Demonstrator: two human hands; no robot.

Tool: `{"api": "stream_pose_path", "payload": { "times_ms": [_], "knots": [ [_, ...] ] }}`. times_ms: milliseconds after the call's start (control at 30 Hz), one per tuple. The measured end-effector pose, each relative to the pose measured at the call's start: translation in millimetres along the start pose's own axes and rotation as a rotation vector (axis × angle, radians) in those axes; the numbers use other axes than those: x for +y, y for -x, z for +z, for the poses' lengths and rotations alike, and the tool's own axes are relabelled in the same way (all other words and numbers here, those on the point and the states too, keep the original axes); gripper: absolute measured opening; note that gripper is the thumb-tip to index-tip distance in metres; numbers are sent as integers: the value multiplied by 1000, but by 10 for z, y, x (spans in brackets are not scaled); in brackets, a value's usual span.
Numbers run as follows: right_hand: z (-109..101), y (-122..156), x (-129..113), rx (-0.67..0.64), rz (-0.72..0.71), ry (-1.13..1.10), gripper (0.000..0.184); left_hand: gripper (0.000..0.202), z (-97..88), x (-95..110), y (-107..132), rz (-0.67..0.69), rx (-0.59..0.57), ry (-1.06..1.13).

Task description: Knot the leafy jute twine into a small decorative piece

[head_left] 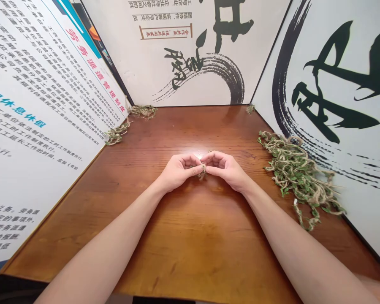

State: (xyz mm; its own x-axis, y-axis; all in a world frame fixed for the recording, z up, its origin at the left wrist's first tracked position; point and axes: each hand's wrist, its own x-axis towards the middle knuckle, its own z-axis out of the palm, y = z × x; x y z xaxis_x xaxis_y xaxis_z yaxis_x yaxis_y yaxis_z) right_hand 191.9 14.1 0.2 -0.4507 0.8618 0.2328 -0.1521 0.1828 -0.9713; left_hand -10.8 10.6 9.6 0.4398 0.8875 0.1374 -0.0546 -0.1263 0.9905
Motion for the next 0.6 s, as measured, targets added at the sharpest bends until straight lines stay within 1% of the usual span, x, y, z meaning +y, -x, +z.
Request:
{"api": "stream_pose_path", "payload": {
  "times_ms": [133, 267, 367, 600],
  "knots": [
    [14, -2, -2, -2, 18, -30, 35, 35, 7, 4, -2, 23, 9, 16],
    [18, -19, 6, 51, 25, -41, 30, 33, -8, -4, 1, 21, 13, 13],
    [11, -27, 3, 78, 38, -53, 29, 31, -20, -9, 9, 4, 0, 7],
    [23, -17, -22, 51, 19, 9, 21, 28, -6, -10, 5, -19, -30, -20]
  ]
}}
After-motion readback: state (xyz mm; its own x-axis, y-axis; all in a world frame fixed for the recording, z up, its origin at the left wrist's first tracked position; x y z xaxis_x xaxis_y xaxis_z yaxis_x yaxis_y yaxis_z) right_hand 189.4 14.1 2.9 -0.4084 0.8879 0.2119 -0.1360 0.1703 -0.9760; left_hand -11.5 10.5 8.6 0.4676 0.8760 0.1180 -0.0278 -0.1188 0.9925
